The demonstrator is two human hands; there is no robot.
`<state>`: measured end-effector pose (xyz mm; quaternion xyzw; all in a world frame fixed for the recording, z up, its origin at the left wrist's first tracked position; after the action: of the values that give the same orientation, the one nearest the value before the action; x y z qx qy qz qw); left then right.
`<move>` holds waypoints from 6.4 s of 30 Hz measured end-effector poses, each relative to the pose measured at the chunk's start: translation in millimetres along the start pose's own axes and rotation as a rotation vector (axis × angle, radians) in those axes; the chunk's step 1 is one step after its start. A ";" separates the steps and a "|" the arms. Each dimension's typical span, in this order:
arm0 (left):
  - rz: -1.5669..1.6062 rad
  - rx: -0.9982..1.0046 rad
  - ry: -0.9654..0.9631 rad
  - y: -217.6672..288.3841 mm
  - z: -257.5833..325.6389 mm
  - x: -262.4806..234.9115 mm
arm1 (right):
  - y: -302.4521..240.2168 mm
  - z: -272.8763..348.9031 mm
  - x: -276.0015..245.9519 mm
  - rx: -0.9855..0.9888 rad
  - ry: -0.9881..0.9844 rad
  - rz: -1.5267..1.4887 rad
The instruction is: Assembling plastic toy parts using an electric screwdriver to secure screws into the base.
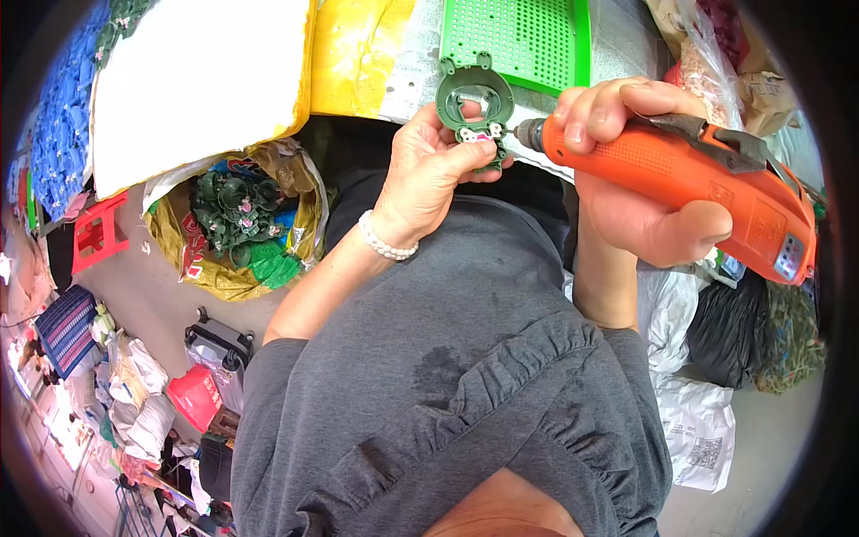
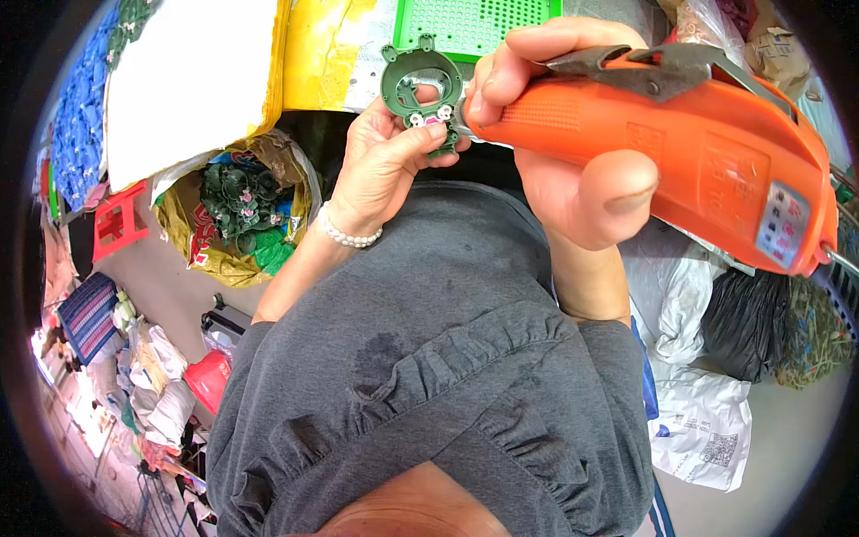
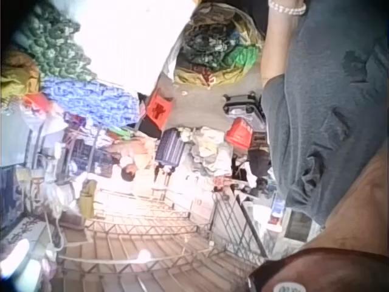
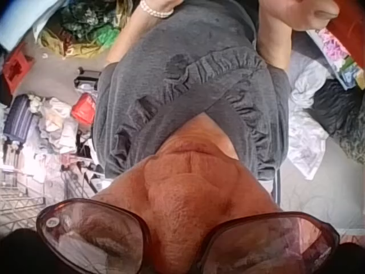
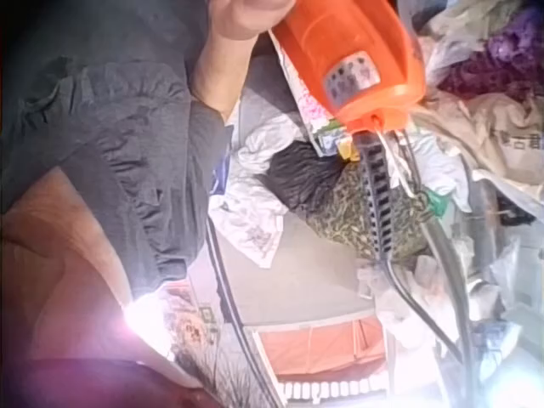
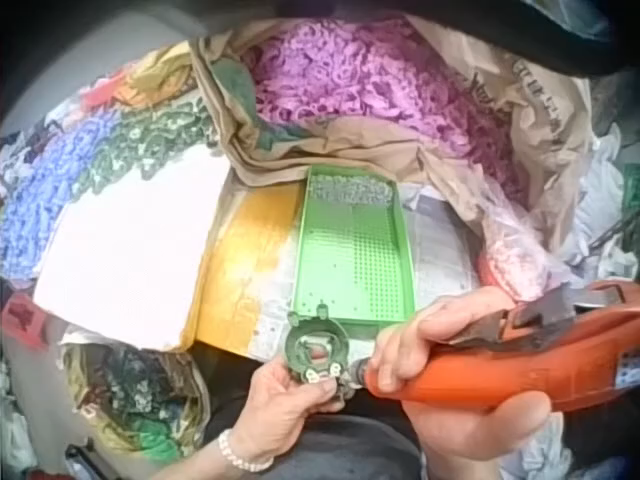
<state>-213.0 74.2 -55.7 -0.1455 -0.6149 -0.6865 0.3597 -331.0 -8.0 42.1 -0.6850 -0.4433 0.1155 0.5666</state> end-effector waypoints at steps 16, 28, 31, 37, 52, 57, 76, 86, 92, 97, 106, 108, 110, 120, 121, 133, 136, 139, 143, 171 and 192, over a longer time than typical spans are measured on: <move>-0.115 0.163 0.032 -1.0 6.2 -1.5 | 10.5 5.1 6.8 0.023 0.100 0.051; -0.115 0.210 0.056 10.4 10.7 -6.2 | 4.9 0.2 13.2 0.041 -0.020 -0.017; -0.075 0.236 -0.009 13.5 10.8 -9.9 | -12.5 3.1 8.6 0.040 0.035 -0.054; -0.150 0.368 0.160 58.8 40.0 -52.8 | -20.7 4.0 -10.9 0.037 0.159 -0.008; -0.639 0.738 0.931 132.4 142.1 -290.4 | 1.5 5.9 7.6 0.053 0.222 0.027; -0.899 0.662 1.024 151.6 135.6 -334.5 | -1.7 3.3 11.0 0.063 0.228 0.007; -1.490 1.148 0.700 316.0 -21.9 -211.5 | -2.7 -18.3 -2.1 0.082 0.337 0.107; -1.781 0.785 0.651 360.8 -182.5 -264.3 | 1.8 -22.8 -9.7 0.121 0.386 0.098; -1.897 0.708 0.712 360.1 -202.4 -269.3 | -2.3 -26.8 -13.5 0.138 0.411 0.118; -1.878 0.777 0.731 357.9 -202.1 -271.4 | 0.8 -21.5 -18.1 0.140 0.431 0.118; -1.853 0.901 0.786 345.3 -145.8 -251.8 | -1.3 -16.8 -21.8 0.144 0.413 0.105; -1.687 0.834 0.728 335.3 -132.1 -246.2 | -2.5 -15.8 -21.8 0.129 0.407 0.119; -1.515 0.711 0.669 325.0 -123.5 -263.9 | -2.3 -14.8 -22.7 0.136 0.381 0.104; -0.657 0.544 0.354 243.2 -60.6 -179.7 | -8.0 -3.0 -31.7 0.170 0.295 -0.052; -0.496 0.451 0.262 234.3 -52.0 -159.6 | -12.8 -7.9 -29.0 0.182 0.226 -0.065; 0.137 -0.195 -0.107 55.3 1.4 -20.8 | -6.5 -44.6 -60.2 0.145 0.431 0.114; 0.136 -0.231 -0.089 36.1 -1.0 -10.0 | -1.7 -45.2 -60.5 0.142 0.457 0.295; 0.112 -0.255 -0.080 29.2 -4.7 -3.0 | 2.1 -47.5 -54.9 0.127 0.541 0.319; 0.089 -0.248 -0.141 24.7 -10.5 0.4 | 3.2 -42.7 -57.4 0.215 0.581 0.234; -0.101 -0.162 -0.143 12.9 -18.9 -9.9 | 29.6 -24.3 -78.7 0.164 0.323 0.023; -0.125 -0.042 -0.123 16.3 -20.2 -0.8 | -37.7 -35.5 -15.6 0.078 -0.110 0.176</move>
<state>-196.5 55.6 -48.2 -0.1562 -0.6292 -0.7102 0.2744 -334.6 -44.8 81.7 -0.6913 -0.4070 0.2197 0.5552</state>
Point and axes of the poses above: each hand's wrist, its own z-axis away from the middle knuckle, its own x-axis out of the palm, y = z × x, the point moved 4 cm from there along -z, towards the middle knuckle, and after that the axes turned 15 degrees about x, right-handed, at the moved point
